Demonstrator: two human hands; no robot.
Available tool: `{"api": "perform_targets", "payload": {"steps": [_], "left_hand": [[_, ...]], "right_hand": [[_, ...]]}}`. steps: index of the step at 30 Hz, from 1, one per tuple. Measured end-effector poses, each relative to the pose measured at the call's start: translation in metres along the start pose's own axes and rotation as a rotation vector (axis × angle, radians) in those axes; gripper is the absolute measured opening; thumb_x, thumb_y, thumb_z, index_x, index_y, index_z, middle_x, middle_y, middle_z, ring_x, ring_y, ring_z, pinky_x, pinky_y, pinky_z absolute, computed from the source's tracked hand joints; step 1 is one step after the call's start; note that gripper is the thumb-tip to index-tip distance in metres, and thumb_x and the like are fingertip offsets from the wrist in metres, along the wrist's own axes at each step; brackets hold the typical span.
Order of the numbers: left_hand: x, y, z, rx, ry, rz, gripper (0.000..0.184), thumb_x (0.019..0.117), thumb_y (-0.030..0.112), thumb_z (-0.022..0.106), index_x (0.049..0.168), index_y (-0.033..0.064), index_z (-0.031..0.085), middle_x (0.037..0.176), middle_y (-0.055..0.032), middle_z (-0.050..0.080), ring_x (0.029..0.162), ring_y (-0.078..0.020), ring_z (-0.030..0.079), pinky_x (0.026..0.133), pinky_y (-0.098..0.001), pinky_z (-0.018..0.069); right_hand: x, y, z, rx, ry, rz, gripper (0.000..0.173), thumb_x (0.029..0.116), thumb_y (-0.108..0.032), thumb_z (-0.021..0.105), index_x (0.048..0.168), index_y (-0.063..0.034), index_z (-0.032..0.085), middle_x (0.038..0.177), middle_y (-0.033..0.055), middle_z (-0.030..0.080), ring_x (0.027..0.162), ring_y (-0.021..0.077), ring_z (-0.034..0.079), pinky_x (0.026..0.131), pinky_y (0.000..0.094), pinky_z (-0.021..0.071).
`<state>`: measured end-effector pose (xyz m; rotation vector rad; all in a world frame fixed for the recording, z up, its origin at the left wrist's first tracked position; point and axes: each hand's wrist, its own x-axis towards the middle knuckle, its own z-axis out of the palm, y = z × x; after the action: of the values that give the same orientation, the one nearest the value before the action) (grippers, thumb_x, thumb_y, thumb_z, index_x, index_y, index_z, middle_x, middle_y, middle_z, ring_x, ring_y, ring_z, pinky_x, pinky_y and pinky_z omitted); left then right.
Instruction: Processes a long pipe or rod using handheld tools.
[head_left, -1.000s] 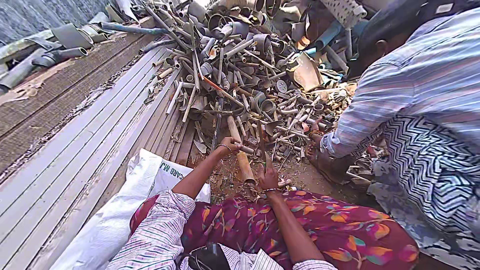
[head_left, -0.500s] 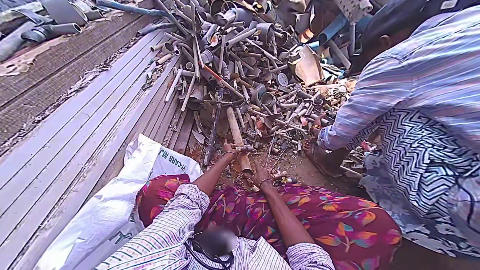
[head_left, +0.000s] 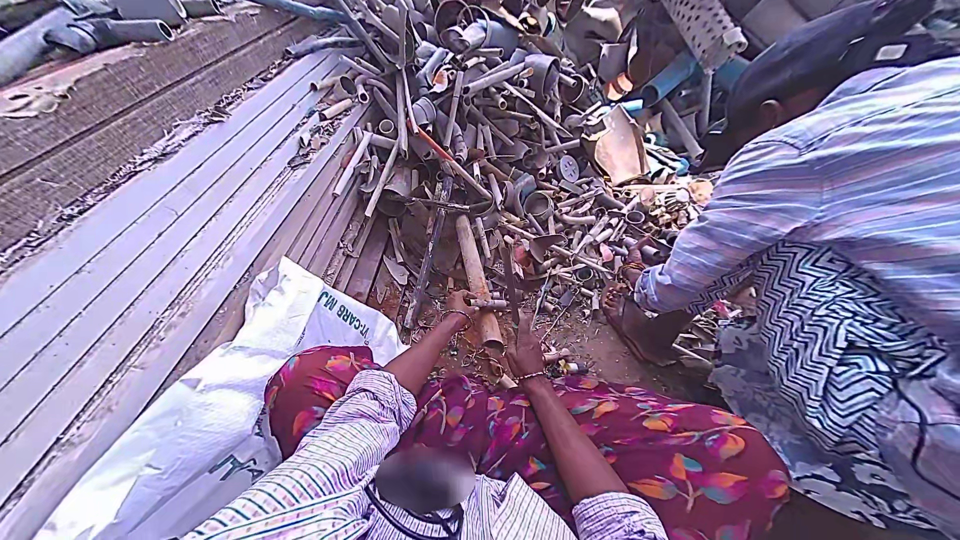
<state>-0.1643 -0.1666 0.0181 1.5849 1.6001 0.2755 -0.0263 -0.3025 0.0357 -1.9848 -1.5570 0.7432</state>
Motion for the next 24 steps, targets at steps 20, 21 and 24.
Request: {"api": "perform_targets", "payload": {"steps": [20, 21, 24], "left_hand": [[0.003, -0.008, -0.012, 0.145, 0.018, 0.068, 0.038, 0.0921, 0.001, 0.069, 0.13, 0.0067, 0.067, 0.132, -0.0216, 0.065, 0.126, -0.039, 0.06, 0.108, -0.0563, 0.0436], [0.003, -0.007, -0.013, 0.168, 0.017, 0.07, 0.039, 0.0922, 0.001, 0.068, 0.13, 0.0071, 0.067, 0.133, -0.0213, 0.065, 0.127, -0.0393, 0.059, 0.109, -0.0569, 0.0428], [0.005, -0.009, -0.013, 0.184, 0.016, 0.097, 0.039, 0.0913, -0.002, 0.066, 0.13, 0.0062, 0.067, 0.133, -0.0207, 0.065, 0.128, -0.0388, 0.059, 0.109, -0.0572, 0.0428]], "right_hand": [[0.011, 0.003, 0.01, -0.08, -0.329, 0.258, 0.051, 0.1102, -0.02, 0.044, 0.155, 0.0006, 0.034, 0.137, 0.03, 0.059, 0.128, 0.043, 0.058, 0.11, 0.0548, 0.0428], [0.011, 0.0, 0.009, -0.027, -0.258, 0.251, 0.049, 0.1097, -0.019, 0.045, 0.153, 0.0015, 0.038, 0.134, 0.0305, 0.061, 0.125, 0.0434, 0.06, 0.108, 0.0553, 0.0435], [0.005, -0.005, 0.009, 0.088, 0.127, -0.011, 0.045, 0.1051, -0.01, 0.05, 0.143, 0.0126, 0.049, 0.116, 0.0337, 0.068, 0.105, 0.0475, 0.069, 0.096, 0.0581, 0.0509]]}}
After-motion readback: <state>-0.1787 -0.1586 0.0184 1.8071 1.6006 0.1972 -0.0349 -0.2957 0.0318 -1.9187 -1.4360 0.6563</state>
